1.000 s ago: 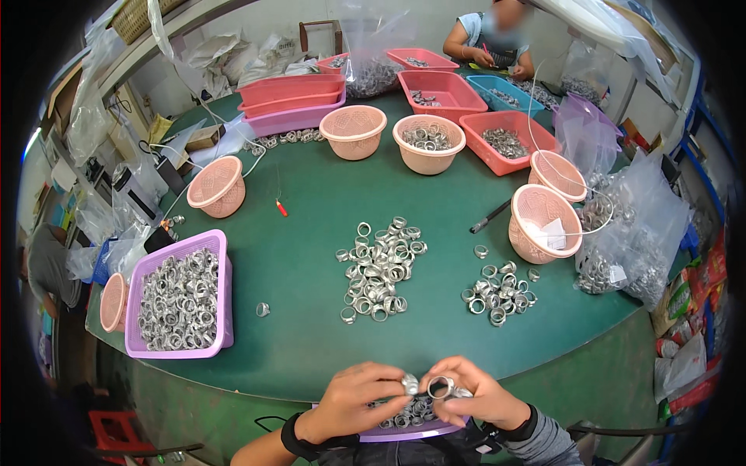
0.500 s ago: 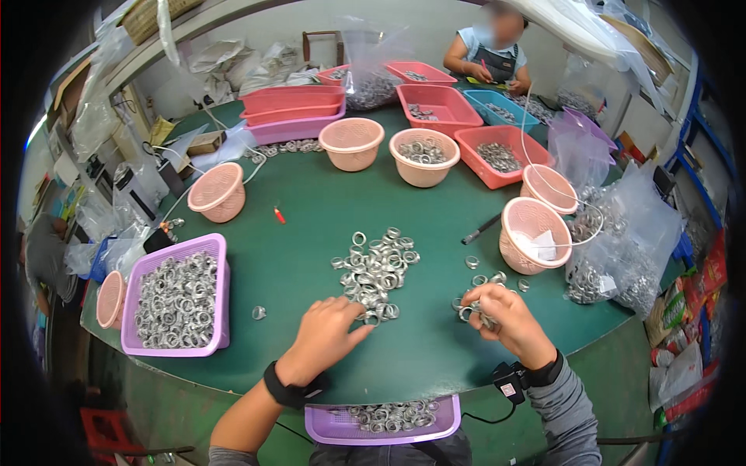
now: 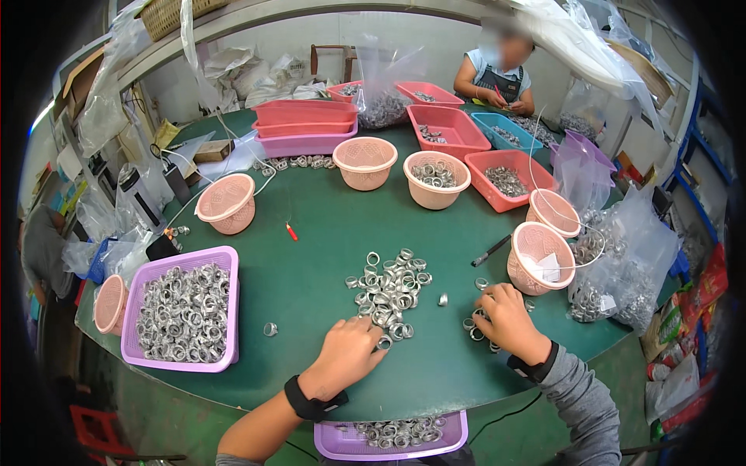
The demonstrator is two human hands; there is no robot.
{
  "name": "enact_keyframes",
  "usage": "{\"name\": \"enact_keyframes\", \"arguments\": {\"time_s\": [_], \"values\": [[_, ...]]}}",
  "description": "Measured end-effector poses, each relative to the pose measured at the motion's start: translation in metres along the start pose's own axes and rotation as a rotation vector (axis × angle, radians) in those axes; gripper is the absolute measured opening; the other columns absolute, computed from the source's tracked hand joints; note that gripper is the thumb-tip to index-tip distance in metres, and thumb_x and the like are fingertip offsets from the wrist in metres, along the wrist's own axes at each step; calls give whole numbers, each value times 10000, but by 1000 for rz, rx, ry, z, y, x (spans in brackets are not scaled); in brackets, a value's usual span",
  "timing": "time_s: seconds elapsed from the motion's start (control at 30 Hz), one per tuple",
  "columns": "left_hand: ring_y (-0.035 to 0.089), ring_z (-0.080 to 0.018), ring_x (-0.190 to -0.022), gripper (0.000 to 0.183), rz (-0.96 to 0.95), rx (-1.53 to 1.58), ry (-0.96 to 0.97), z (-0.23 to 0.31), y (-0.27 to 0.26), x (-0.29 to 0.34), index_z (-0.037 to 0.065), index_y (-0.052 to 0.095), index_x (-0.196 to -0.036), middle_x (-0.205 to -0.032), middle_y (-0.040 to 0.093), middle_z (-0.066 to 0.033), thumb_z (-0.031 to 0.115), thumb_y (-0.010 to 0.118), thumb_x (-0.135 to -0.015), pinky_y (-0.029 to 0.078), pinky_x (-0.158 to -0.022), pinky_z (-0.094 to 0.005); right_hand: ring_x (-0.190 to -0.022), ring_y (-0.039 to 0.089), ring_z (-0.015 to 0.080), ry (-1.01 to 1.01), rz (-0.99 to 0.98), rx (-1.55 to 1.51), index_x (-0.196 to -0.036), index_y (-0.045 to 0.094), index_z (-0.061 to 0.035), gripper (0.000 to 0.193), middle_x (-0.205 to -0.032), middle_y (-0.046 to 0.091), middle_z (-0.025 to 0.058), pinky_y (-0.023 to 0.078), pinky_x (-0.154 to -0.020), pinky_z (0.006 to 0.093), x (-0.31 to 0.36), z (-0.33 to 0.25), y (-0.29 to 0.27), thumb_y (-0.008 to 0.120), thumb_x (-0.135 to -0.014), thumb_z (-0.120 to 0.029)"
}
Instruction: Sorting and inspecting small metal rings and caps on a fabrication workbench.
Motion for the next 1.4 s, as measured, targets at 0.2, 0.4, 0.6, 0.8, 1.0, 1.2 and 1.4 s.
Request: {"name": "enact_keyframes", "arguments": {"time_s": [0.2, 0.4, 0.6, 0.8, 1.0, 1.2, 1.4], "values": [[549, -255, -685, 235, 31, 148, -70, -8, -16, 20, 42, 580, -755, -727, 554, -82, 235, 671, -658, 427, -623, -346, -852, 505, 312, 59, -80, -207, -838, 533, -24, 198, -873, 533, 141, 433, -729, 382, -54, -34, 25, 599, -675, -114], [555, -246, -656, 227, 47, 235, -47, -2, -33, 40, 42, 585, -760, -716, 566, -75, 232, 669, -668, 435, -598, -334, -809, 539, 334, 188, -491, -98, -793, 573, -9, 145, -856, 555, 168, 451, -718, 417, -39, 25, 86, 557, -666, -79], [581, -175, -608, 241, -25, 528, -174, -10, -22, 58, 26, 581, -772, -678, 592, -75, 204, 706, -667, 460, -543, -278, -740, 566, 334, 65, -406, -122, -781, 591, -23, 144, -755, 586, 145, 464, -663, 412, -33, -12, 34, 562, -686, -128], [575, -157, -544, 242, -53, 741, -257, -3, -17, 56, 24, 553, -775, -620, 583, -71, 182, 708, -679, 456, -498, -255, -673, 577, 352, 159, -348, -371, -803, 546, 6, 182, -695, 584, 179, 461, -630, 427, -36, -59, 69, 561, -718, -154], [577, -152, -554, 191, -28, 752, -245, 2, -15, 69, 50, 557, -810, -624, 588, -60, 146, 685, -705, 455, -510, -258, -597, 602, 299, 300, -402, -600, -811, 505, 22, 133, -620, 578, 186, 486, -548, 354, -22, -52, 32, 551, -724, -66], [595, -181, -677, 107, 198, 802, -112, 24, -31, 42, 52, 587, -804, -784, 611, -59, 43, 621, -703, 472, -597, -275, -669, 623, 191, 834, -562, -1621, -924, 466, 20, 106, -755, 611, 135, 504, -535, 259, 23, -84, 28, 466, -827, -22], [591, -208, -713, 173, 319, 761, 45, 52, -48, 29, 46, 595, -817, -810, 610, -63, -37, 604, -666, 473, -607, -290, -619, 596, 150, 858, -589, -1787, -851, 492, 30, 60, -733, 602, 125, 489, -526, 243, 37, -109, 24, 453, -833, -13]]}}
Point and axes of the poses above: each hand's wrist, its own x-axis away from the middle knuckle, its own y-axis out of the palm, z = x × y, the point moved 8 cm from there along -x, towards the middle knuckle
